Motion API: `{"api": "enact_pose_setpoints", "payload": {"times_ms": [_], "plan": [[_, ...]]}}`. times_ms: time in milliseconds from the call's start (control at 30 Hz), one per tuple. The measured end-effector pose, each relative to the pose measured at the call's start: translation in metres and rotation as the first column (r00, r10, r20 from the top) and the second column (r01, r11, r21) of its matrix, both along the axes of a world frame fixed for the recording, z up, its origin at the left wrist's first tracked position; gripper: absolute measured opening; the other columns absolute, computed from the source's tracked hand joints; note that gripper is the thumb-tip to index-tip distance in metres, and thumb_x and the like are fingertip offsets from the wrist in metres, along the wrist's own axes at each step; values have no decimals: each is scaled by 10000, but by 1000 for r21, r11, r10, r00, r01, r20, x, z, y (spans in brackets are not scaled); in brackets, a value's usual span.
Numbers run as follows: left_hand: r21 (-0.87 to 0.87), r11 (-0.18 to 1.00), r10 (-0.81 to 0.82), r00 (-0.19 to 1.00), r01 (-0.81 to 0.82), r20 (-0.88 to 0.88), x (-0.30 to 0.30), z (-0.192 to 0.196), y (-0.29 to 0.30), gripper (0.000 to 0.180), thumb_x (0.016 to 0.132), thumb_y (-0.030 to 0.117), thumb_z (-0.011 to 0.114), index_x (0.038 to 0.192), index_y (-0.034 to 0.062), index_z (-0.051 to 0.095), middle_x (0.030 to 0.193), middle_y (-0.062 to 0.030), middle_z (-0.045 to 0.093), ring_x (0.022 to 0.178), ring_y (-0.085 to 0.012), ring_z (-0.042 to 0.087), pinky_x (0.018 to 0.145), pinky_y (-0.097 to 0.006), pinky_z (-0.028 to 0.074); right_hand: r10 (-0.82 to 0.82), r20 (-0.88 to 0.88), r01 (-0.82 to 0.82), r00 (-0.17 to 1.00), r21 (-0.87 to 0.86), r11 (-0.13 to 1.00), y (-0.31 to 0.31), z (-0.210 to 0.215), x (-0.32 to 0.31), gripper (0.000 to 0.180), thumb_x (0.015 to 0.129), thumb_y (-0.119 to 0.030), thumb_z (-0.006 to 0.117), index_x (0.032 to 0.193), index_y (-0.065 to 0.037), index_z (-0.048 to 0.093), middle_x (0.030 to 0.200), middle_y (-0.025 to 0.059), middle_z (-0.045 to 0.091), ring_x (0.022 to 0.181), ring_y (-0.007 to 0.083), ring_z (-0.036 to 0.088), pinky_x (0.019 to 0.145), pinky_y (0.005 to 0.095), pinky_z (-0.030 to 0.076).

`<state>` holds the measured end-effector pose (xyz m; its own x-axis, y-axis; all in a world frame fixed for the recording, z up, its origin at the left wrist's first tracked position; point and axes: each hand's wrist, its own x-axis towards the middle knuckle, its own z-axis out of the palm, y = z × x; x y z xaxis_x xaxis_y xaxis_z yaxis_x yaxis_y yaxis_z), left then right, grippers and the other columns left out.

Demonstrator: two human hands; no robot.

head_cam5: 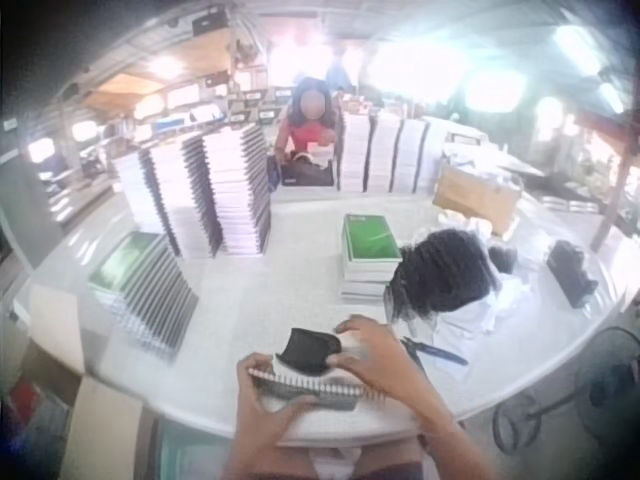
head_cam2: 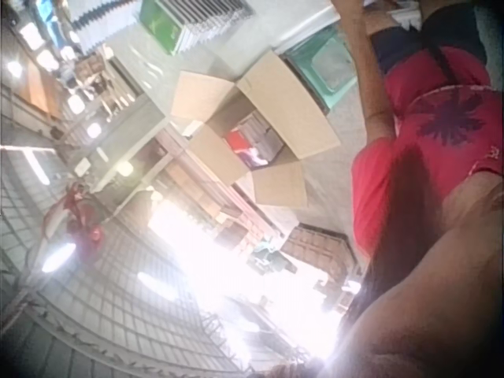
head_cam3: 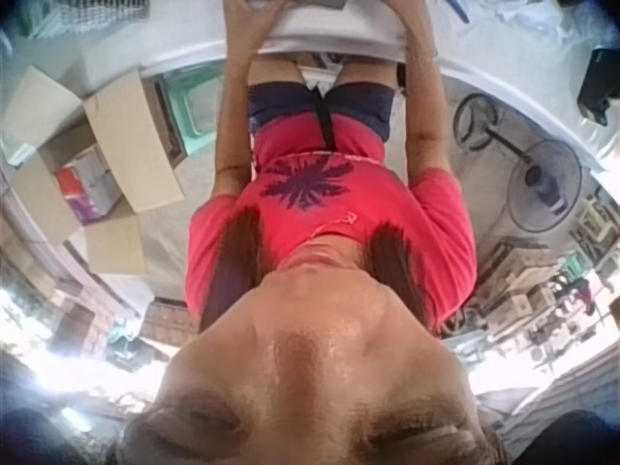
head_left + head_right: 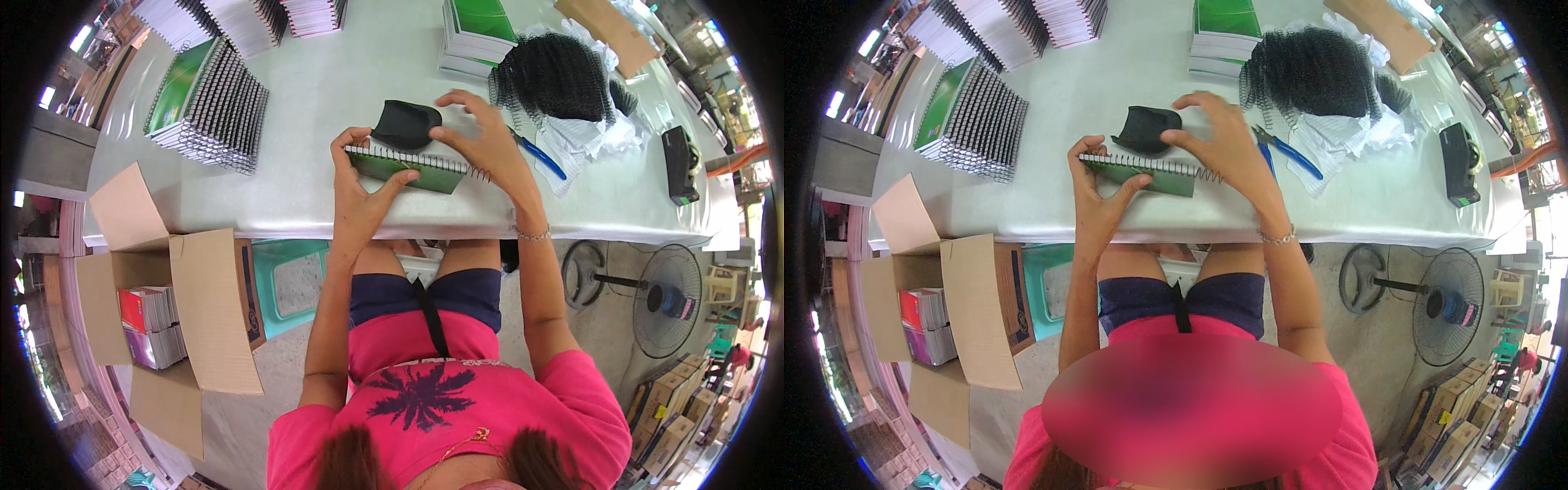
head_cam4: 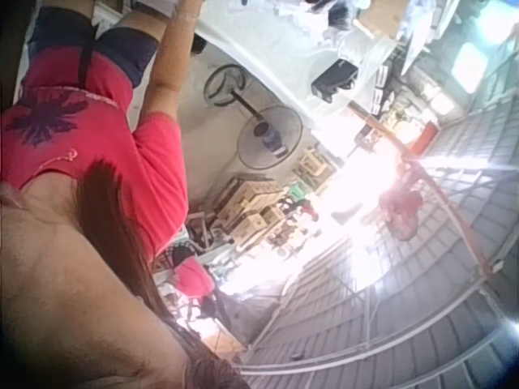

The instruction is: The person binds notebooks by inserting a spiral wire into the punched holes of the covers and pages, then using a tool to crimp or cut the wire ends.

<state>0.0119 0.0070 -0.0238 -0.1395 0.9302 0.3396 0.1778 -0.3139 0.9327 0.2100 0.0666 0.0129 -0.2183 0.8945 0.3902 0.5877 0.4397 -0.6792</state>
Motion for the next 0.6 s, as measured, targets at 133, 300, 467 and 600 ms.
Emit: {"api": "enact_pose_setpoints", "payload": {"times_ms": [133, 300, 467, 600], "plan": [[-7, 995, 101, 994, -100, 37, 11, 2, -8, 591, 878, 186, 746, 1322, 37, 384, 1162, -68, 445, 1062, -173, 459, 964, -287, 367, -410, 316, 396, 856, 110, 912, -30, -13, 33, 475, 825, -396, 743, 1214, -146, 632, 1300, 186, 551, 1260, 372, 447, 1046, 515, 317], [-114, 990, 96, 985, -80, 143, 16, 10, -15, 340, 991, 200, 611, 1249, 22, 480, 1033, -35, 515, 907, -107, 476, 851, -240, 399, -545, 414, 558, 729, 102, 824, -60, -28, 63, 531, 863, -385, 702, 1303, -118, 571, 1312, 216, 503, 1288, 373, 400, 1069, 555, 243], [-49, 997, 60, 991, -54, 121, 6, 15, -13, 249, 988, 177, 615, 1157, -4, 589, 912, 14, 554, 781, -47, 455, 740, -193, 408, -520, 70, 518, 851, 45, 854, -63, -16, 66, 492, 877, -262, 697, 1294, -46, 551, 1249, 194, 515, 1189, 351, 484, 1025, 465, 358], [-95, 995, 6, 989, 8, 146, -4, 16, -14, 230, 960, 138, 641, 1143, -2, 630, 969, -18, 615, 825, -69, 496, 767, -211, 415, -452, -135, 471, 882, 177, 864, -81, 18, 32, 489, 832, -148, 740, 1266, -16, 559, 1214, 182, 540, 1095, 336, 542, 953, 401, 435]]}}
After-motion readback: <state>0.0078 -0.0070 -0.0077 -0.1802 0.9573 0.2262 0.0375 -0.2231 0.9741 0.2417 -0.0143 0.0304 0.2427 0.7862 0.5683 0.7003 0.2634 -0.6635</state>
